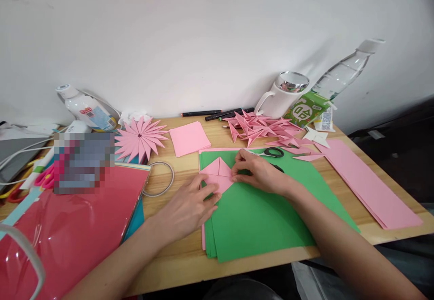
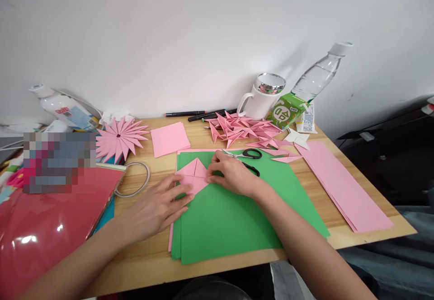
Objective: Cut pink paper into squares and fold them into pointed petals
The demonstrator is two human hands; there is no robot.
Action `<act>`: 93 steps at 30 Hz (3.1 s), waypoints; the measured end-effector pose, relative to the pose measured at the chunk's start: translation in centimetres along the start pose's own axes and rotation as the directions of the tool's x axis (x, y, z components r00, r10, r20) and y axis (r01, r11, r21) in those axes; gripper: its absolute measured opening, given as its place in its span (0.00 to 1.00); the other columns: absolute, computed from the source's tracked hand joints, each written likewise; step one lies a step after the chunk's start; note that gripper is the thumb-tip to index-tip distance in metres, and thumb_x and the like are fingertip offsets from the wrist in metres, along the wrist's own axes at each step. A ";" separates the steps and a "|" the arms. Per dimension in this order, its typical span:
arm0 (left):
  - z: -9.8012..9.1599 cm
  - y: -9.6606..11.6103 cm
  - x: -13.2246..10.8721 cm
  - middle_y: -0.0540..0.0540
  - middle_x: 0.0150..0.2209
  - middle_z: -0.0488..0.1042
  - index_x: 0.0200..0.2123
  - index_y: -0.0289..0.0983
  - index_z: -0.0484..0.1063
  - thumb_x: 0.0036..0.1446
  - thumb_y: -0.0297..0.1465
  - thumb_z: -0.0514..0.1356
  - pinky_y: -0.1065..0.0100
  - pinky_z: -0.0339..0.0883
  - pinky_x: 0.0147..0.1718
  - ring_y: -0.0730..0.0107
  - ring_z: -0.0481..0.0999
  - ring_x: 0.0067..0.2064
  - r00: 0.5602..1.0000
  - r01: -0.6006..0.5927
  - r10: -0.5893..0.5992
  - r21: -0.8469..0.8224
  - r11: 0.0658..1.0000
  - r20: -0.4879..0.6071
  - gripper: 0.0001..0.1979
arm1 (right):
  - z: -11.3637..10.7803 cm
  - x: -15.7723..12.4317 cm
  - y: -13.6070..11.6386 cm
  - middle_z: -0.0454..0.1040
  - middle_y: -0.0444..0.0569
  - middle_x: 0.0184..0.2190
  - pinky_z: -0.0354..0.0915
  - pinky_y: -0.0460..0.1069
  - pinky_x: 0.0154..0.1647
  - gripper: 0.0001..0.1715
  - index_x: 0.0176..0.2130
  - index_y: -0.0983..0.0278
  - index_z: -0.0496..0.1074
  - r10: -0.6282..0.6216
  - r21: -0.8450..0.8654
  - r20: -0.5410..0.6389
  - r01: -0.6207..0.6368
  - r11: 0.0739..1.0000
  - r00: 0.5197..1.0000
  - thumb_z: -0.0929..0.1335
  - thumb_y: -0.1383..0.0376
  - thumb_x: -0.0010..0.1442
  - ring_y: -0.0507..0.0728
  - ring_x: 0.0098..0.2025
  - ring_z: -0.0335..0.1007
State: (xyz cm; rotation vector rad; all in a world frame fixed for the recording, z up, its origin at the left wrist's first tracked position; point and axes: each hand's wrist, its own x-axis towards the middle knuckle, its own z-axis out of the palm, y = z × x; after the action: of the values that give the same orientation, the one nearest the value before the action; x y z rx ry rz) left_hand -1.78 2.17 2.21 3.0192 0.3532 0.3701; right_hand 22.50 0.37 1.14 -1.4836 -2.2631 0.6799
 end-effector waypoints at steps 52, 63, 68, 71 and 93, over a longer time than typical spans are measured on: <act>1.2 -1.4 -0.6 0.42 0.42 0.74 0.41 0.32 0.71 0.62 0.28 0.51 0.58 0.71 0.45 0.60 0.69 0.49 0.975 0.106 -0.106 -0.011 0.994 -0.196 0.10 | 1.6 0.2 -0.8 0.72 0.51 0.40 0.66 0.53 0.43 0.11 0.37 0.60 0.75 -0.215 0.025 -0.225 0.227 0.974 0.950 0.64 0.72 0.60 0.57 0.43 0.67; 0.4 -1.0 -0.3 0.36 0.39 0.76 0.45 0.28 0.68 0.60 0.18 0.44 0.61 0.70 0.39 0.61 0.73 0.42 0.994 -0.084 0.101 0.320 0.944 -0.037 0.17 | 1.2 0.0 -1.9 0.72 0.54 0.42 0.66 0.53 0.43 0.14 0.41 0.63 0.73 -0.334 0.045 -0.054 0.337 0.941 0.941 0.71 0.61 0.54 0.58 0.44 0.67; 0.3 -1.1 0.0 0.39 0.36 0.77 0.41 0.28 0.70 0.61 0.18 0.44 0.64 0.71 0.36 0.64 0.75 0.38 0.981 -0.147 0.185 0.410 0.900 -0.053 0.15 | 1.1 0.1 -2.0 0.72 0.55 0.41 0.66 0.53 0.42 0.20 0.41 0.64 0.73 -0.330 0.023 -0.041 0.331 0.943 0.943 0.72 0.55 0.51 0.59 0.43 0.66; 0.3 -1.2 0.0 0.38 0.36 0.77 0.40 0.28 0.70 0.61 0.19 0.44 0.63 0.70 0.37 0.64 0.75 0.39 0.979 -0.156 0.193 0.392 0.907 -0.058 0.15 | 1.2 0.0 -2.0 0.72 0.54 0.41 0.66 0.53 0.42 0.17 0.40 0.64 0.73 -0.329 0.028 -0.053 0.330 0.943 0.943 0.71 0.57 0.53 0.59 0.43 0.67; 2.0 0.2 -0.1 0.39 0.37 0.75 0.45 0.29 0.67 0.61 0.22 0.50 0.61 0.71 0.40 0.62 0.73 0.41 0.968 0.031 -0.038 -0.032 0.999 -0.248 0.11 | 1.1 -0.5 -1.7 0.73 0.51 0.36 0.66 0.47 0.38 0.08 0.36 0.65 0.72 -0.305 0.168 -0.076 0.314 0.935 0.949 0.64 0.72 0.58 0.53 0.37 0.70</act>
State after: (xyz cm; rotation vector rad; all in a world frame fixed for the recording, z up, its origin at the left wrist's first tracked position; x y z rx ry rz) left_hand -1.31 1.91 0.30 2.9382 0.4132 0.7477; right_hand 20.86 -0.92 1.13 -1.0192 -2.2618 0.7169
